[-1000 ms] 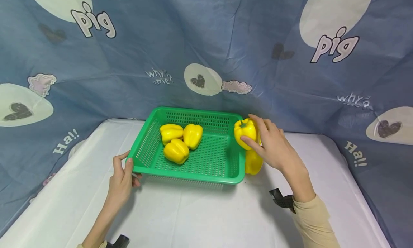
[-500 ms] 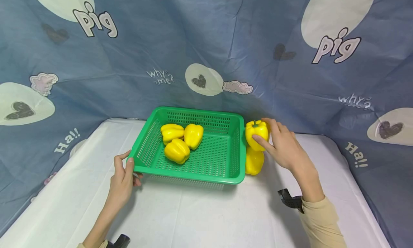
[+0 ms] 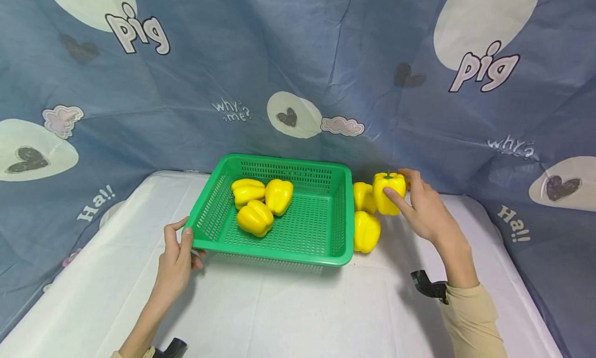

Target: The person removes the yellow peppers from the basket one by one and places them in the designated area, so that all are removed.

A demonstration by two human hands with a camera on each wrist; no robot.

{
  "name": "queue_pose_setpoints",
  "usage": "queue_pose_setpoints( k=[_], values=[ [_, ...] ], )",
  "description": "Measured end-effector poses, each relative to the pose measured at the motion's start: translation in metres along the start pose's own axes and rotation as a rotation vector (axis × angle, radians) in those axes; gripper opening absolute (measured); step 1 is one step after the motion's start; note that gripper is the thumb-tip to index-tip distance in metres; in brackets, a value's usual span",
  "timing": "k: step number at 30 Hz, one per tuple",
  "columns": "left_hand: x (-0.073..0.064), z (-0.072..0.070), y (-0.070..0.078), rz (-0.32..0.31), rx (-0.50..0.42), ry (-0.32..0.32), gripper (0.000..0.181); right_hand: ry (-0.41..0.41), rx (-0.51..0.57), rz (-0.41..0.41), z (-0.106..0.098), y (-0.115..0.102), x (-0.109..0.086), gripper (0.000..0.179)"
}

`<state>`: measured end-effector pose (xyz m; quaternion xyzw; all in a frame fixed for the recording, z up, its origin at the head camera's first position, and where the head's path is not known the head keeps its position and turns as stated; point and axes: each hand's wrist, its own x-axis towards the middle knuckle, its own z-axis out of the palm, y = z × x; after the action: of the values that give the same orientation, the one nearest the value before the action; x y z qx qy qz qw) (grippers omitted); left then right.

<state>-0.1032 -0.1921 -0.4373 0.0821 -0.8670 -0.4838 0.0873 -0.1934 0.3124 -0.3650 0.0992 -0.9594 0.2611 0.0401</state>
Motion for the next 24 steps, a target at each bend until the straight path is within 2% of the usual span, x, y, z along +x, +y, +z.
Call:
queue_pose_setpoints(
  k=[16, 24],
  values=[
    [0.0, 0.001, -0.001, 0.001, 0.003, 0.003, 0.049, -0.132, 0.029, 0.152, 0.01, 0.041, 0.01, 0.081],
    [0.001, 0.001, 0.0, 0.003, 0.008, 0.003, 0.05, -0.188, 0.0, 0.183, 0.025, 0.056, 0.017, 0.086]
  ],
)
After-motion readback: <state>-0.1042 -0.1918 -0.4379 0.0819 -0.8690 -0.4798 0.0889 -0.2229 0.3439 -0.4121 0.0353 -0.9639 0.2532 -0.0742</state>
